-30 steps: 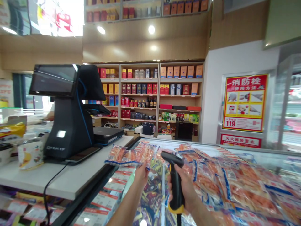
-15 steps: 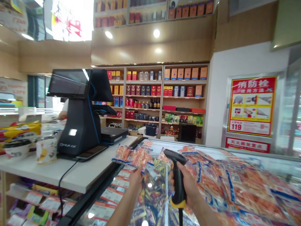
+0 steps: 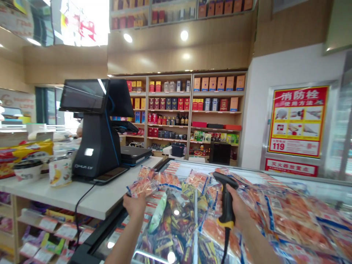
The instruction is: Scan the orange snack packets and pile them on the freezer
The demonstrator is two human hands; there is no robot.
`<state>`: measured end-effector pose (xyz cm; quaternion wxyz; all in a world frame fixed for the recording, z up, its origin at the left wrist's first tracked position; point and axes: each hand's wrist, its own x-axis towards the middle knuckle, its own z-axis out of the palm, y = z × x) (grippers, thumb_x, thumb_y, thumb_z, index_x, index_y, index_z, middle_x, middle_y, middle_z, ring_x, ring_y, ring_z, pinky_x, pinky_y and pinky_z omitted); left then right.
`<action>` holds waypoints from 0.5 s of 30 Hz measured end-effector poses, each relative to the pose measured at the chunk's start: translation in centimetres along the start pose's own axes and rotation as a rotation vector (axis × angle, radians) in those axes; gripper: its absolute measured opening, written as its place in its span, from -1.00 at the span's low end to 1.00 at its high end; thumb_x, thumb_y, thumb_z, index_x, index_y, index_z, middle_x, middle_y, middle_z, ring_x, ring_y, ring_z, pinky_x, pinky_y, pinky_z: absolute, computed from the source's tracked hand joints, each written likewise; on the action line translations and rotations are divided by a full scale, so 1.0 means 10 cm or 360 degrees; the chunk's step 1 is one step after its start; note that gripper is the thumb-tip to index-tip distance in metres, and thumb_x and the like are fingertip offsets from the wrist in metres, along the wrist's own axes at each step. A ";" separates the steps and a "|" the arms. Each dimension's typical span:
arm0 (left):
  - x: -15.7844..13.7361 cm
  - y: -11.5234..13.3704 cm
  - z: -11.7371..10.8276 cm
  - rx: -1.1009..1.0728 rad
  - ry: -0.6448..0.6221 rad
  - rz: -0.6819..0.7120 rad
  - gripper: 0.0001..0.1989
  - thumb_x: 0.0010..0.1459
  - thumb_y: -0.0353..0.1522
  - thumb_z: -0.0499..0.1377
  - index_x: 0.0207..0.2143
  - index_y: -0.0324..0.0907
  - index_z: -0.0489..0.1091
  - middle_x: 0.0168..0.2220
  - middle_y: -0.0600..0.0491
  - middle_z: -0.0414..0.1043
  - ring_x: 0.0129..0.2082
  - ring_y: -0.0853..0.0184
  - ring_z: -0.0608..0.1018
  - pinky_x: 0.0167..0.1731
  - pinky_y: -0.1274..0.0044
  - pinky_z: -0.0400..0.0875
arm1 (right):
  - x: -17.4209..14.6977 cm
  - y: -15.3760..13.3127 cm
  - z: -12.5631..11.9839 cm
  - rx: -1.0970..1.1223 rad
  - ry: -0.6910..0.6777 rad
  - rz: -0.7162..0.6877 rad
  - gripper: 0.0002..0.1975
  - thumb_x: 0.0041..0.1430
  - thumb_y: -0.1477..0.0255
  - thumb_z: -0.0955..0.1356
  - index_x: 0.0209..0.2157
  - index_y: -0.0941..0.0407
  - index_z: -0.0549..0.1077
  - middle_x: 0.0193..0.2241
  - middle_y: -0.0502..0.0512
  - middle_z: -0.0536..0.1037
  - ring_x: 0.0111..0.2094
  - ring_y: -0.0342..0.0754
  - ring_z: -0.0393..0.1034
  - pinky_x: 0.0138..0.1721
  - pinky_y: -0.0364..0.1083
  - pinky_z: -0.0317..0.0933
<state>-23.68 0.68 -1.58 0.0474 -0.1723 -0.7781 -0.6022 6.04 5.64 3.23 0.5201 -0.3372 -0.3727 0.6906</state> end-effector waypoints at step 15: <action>-0.10 0.11 0.06 0.0895 -0.0109 0.0839 -0.59 -0.01 -0.37 -0.10 -0.05 -0.23 0.10 0.08 -0.15 -0.06 0.07 0.12 -0.03 -0.06 0.16 -0.13 | 0.03 -0.03 -0.12 -0.0093 0.0021 -0.0017 -0.69 -0.16 0.19 0.26 -0.63 0.17 0.25 -0.79 -0.05 0.33 -0.77 -0.22 0.20 -0.75 -0.23 0.08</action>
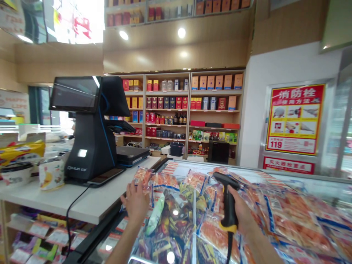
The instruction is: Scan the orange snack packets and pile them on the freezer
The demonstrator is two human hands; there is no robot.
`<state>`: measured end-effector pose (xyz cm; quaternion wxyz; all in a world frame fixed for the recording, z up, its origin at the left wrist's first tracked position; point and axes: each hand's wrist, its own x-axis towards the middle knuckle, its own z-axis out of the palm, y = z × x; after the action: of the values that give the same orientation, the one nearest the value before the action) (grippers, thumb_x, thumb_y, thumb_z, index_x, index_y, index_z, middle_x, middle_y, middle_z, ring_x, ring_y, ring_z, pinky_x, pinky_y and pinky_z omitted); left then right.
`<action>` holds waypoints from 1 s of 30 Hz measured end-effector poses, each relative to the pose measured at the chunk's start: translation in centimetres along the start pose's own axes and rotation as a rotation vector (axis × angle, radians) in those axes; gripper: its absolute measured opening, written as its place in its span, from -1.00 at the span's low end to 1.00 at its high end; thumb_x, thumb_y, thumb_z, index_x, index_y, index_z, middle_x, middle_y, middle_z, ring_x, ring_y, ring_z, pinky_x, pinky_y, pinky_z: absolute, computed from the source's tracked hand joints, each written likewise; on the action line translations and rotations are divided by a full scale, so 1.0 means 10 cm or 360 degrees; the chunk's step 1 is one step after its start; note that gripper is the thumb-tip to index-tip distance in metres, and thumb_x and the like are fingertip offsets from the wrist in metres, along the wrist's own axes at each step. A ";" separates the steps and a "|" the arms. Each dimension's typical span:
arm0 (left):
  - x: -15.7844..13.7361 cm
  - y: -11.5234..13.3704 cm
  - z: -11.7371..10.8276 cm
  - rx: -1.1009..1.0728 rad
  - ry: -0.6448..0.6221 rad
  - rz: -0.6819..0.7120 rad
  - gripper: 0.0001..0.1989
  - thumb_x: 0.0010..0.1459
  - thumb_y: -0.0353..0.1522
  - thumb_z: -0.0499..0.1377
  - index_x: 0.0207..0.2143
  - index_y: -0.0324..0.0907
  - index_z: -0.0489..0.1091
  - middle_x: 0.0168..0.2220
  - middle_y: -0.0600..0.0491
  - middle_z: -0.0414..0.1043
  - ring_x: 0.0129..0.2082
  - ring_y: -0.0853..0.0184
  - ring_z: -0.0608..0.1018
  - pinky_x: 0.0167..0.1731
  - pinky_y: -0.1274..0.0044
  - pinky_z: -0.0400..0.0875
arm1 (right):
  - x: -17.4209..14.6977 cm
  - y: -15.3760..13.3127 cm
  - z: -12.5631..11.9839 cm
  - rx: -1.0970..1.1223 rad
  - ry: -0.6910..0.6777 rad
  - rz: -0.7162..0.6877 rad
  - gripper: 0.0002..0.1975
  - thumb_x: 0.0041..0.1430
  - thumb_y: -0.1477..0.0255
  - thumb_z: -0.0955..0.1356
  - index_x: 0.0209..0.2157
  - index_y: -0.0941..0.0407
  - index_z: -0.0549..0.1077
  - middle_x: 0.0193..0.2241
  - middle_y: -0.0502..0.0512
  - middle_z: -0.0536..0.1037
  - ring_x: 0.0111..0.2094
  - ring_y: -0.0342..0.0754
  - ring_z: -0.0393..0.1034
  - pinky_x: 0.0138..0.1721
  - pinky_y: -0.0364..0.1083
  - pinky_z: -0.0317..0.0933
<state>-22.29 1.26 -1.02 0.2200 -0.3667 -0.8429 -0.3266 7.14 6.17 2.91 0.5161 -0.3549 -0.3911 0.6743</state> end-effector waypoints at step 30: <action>0.34 1.19 0.75 -0.0493 -0.0731 0.0137 -0.74 0.03 -0.31 -0.02 -0.24 -0.26 0.24 -0.26 0.02 0.31 -0.31 0.39 0.39 -0.32 0.42 0.30 | -0.13 0.05 0.12 0.0081 0.0008 0.0238 -0.67 -0.16 0.16 0.26 -0.61 0.18 0.27 -0.76 -0.05 0.33 -0.78 -0.26 0.17 -0.77 -0.27 0.06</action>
<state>-16.34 14.33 0.52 -0.0220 -0.4958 -0.7944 -0.3502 6.19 4.65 3.11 0.4741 -0.3717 -0.3449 0.7198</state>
